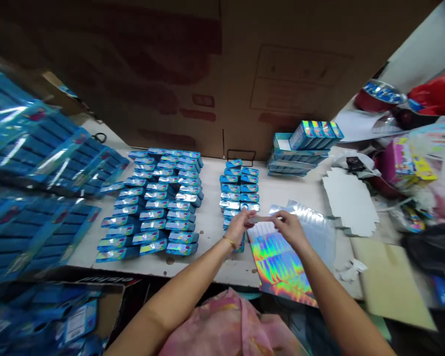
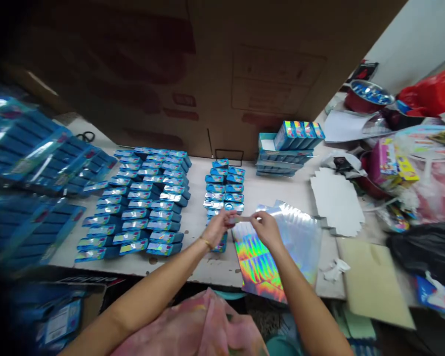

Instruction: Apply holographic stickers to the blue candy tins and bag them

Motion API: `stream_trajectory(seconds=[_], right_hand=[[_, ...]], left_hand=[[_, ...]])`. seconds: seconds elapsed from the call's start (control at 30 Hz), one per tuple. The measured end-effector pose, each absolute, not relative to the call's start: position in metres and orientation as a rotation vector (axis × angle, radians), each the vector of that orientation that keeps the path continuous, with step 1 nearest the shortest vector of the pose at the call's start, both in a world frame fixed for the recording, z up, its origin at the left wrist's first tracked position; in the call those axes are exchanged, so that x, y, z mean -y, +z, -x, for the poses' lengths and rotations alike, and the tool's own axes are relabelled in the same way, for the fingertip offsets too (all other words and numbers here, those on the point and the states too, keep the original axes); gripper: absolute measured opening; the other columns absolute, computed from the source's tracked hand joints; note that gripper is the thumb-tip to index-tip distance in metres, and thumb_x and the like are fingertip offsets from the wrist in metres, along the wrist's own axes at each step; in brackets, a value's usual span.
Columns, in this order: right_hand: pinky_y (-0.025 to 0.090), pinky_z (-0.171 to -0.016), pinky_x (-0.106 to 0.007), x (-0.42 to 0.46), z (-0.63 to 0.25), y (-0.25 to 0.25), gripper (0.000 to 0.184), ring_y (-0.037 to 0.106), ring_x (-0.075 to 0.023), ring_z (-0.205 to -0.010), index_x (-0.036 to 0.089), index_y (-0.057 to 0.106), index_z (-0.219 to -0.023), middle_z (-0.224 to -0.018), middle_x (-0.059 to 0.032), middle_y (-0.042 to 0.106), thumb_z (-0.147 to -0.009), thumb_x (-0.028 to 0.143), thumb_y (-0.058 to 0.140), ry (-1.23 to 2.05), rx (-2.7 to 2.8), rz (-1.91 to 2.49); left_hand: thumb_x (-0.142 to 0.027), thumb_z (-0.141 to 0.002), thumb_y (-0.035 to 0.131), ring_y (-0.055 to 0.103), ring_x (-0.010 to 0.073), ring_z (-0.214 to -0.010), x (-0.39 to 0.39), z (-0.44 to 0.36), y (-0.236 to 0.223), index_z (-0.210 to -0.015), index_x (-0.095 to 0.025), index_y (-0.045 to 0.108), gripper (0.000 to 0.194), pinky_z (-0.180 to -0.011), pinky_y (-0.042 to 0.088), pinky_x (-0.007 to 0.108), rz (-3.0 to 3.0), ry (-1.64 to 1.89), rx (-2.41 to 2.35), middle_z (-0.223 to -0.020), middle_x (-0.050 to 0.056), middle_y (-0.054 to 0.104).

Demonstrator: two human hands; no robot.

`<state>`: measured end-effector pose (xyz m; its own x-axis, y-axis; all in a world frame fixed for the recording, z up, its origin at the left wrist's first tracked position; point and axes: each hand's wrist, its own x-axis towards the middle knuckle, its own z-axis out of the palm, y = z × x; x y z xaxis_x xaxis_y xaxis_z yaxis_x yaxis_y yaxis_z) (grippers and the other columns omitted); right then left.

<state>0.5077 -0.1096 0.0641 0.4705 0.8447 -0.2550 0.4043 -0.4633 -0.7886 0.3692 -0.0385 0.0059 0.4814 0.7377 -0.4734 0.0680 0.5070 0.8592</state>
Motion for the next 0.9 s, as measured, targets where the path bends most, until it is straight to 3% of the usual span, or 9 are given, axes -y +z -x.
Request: stream_trajectory(seconds=[0.13,0.2,0.33,0.53,0.9], right_hand=[[0.033,-0.038,-0.019,0.077,-0.482,0.045,0.018,0.046,-0.0094,-0.042,0.017,0.053,-0.061,-0.046,0.0045,0.047,-0.059,0.035,0.052,1.118,0.671,1.893],[0.03,-0.036,-0.018,0.066,-0.472,0.036,0.018,0.045,-0.0085,-0.042,0.017,0.053,-0.06,-0.047,0.0049,0.047,-0.057,0.034,0.055,1.17,0.609,1.822],[0.033,-0.04,-0.019,0.038,-0.457,0.016,0.02,0.046,-0.0086,-0.043,0.016,0.055,-0.058,-0.047,0.0048,0.048,-0.058,0.035,0.057,1.059,0.622,1.816],[0.038,-0.057,-0.022,-0.016,-0.446,-0.008,0.017,0.054,-0.0123,-0.06,0.017,0.062,-0.062,-0.061,0.0011,0.061,-0.069,0.03,0.053,0.675,0.897,2.057],[0.034,-0.059,-0.024,-0.053,-0.439,-0.023,0.015,0.055,-0.0157,-0.073,0.02,0.065,-0.075,-0.08,-0.004,0.062,-0.077,0.028,0.052,0.45,1.165,2.411]], left_hand=[[-0.045,-0.058,0.066,0.057,0.0119,-0.067,0.013,-0.336,0.013,-0.092,-0.013,0.061,0.047,-0.063,0.045,0.025,-0.751,0.608,-0.969,-0.078,0.005,0.063],[-0.036,-0.053,0.071,0.055,0.0092,-0.061,-0.001,-0.327,0.007,-0.088,-0.013,0.061,0.043,-0.059,0.044,0.023,-0.803,0.638,-1.031,-0.069,0.001,0.061],[-0.03,-0.053,0.067,0.054,0.0094,-0.061,-0.036,-0.319,-0.011,-0.087,-0.012,0.06,0.039,-0.058,0.043,0.023,-0.956,0.745,-1.08,-0.069,0.001,0.06],[-0.026,-0.053,0.065,0.054,0.0105,-0.059,-0.096,-0.313,-0.04,-0.085,-0.014,0.057,0.035,-0.062,0.044,0.026,-1.22,0.86,-1.181,-0.067,-0.001,0.056],[-0.021,-0.049,0.065,0.052,0.0099,-0.055,-0.131,-0.322,-0.075,-0.082,-0.014,0.056,0.034,-0.062,0.044,0.027,-1.186,0.814,-1.295,-0.062,-0.003,0.052]])
